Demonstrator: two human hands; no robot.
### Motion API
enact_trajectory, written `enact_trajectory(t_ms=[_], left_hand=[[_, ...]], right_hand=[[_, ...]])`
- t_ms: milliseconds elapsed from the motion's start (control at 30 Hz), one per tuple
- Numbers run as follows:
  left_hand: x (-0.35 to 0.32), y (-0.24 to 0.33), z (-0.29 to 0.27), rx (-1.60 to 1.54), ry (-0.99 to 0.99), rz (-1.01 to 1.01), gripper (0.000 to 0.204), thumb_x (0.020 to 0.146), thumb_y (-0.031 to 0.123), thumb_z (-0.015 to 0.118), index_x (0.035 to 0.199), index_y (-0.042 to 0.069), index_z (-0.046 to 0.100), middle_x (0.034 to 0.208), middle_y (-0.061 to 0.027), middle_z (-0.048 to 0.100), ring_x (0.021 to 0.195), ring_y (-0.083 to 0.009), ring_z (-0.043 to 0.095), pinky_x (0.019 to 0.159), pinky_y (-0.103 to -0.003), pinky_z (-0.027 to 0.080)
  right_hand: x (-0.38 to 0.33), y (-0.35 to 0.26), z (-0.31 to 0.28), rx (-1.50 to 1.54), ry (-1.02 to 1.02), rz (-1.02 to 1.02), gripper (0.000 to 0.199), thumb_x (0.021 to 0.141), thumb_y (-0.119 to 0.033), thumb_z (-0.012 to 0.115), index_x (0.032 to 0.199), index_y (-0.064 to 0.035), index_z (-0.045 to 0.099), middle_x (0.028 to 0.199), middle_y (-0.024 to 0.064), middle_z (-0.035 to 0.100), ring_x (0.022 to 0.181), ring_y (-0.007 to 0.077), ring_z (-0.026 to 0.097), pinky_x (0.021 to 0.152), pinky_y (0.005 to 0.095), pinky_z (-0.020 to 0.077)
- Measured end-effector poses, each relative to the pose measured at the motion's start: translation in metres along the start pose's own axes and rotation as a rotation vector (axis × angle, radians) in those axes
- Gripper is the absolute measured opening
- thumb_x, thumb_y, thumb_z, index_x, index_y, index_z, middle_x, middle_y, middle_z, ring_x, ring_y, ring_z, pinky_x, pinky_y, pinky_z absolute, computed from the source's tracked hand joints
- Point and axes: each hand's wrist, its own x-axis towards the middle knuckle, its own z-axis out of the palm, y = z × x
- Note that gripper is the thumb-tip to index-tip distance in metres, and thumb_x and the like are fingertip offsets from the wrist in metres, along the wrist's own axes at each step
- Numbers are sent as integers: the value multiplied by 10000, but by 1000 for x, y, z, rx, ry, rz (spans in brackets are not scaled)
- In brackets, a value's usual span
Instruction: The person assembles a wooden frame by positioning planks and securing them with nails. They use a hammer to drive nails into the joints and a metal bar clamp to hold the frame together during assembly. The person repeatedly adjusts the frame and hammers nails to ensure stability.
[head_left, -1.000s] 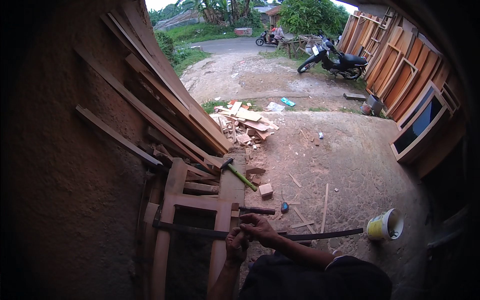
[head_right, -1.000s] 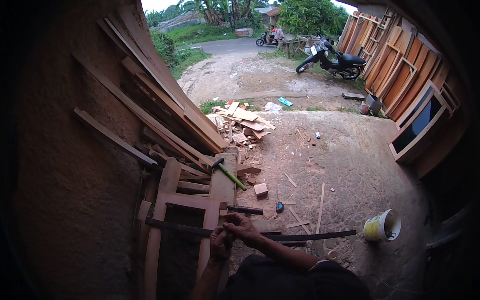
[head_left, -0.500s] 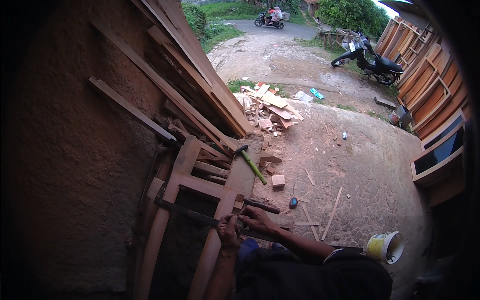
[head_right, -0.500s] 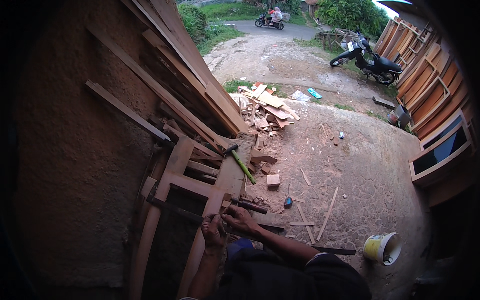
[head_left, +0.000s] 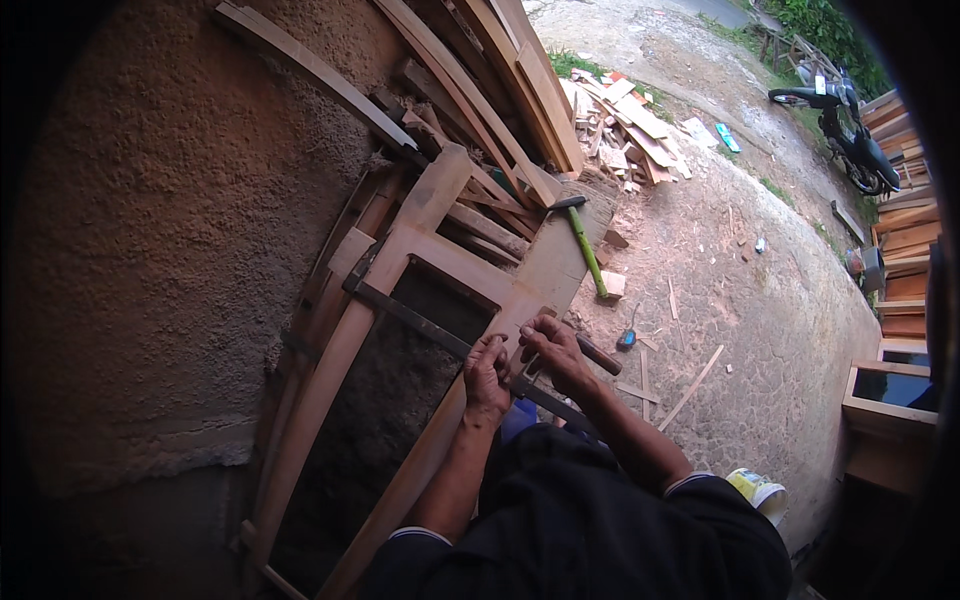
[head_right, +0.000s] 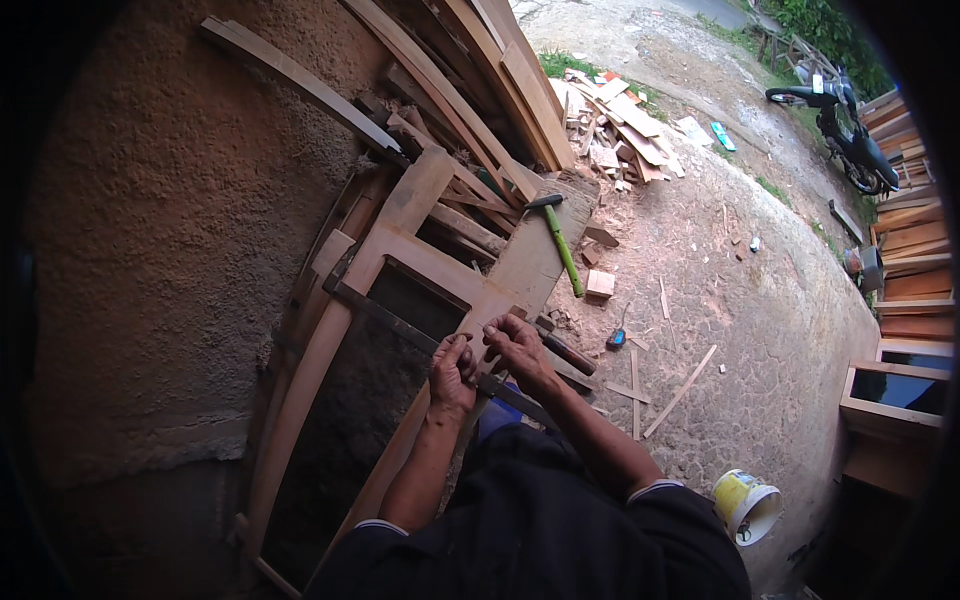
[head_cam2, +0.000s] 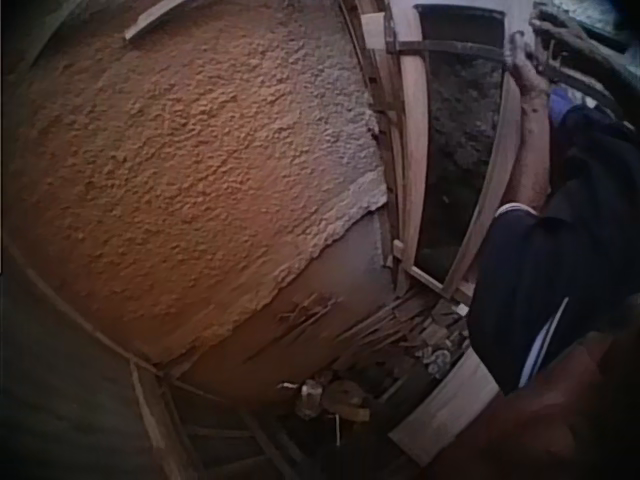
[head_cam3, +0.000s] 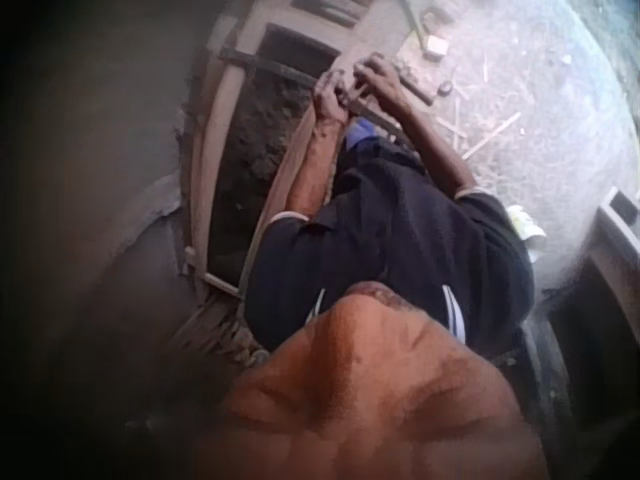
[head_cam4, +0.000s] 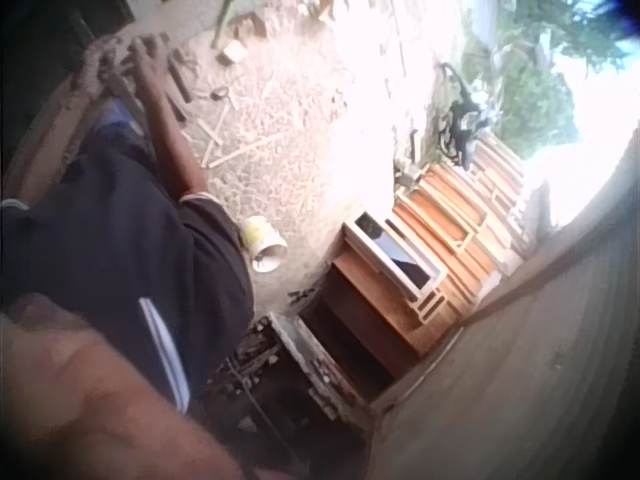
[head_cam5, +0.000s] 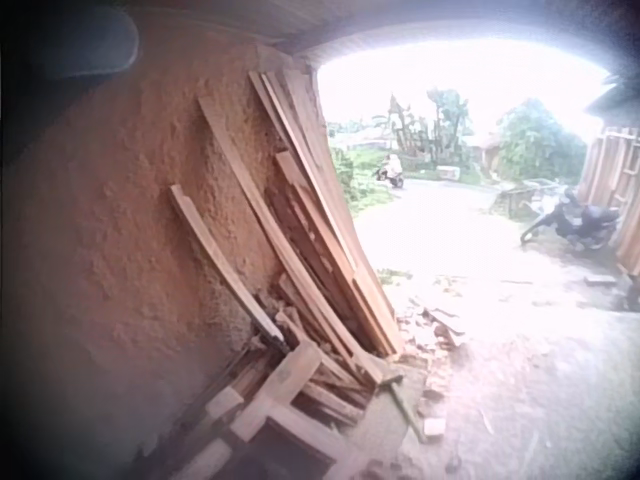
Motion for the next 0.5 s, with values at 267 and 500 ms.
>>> enact_trajectory(t_ms=[267, 500], left_hand=[[6, -9, 2, 769, 110, 627, 142, 960, 101, 660, 1093, 54, 679, 687, -6, 614, 575, -108, 549, 552, -280, 466], [16, -10, 2, 1216, 29, 1034, 88, 921, 119, 698, 982, 66, 734, 810, -111, 714, 584, -181, 625, 558, -331, 490]], right_hand=[[16, 6, -7, -702, 109, -156, 225, 961, -241, 668, 1006, -27, 616, 836, 88, 647, 724, 189, 660, 594, 334, 528], [15, -18, -11, -1136, -26, -571, 160, 920, -195, 649, 955, -48, 597, 854, 172, 633, 805, 394, 663, 684, 471, 521]])
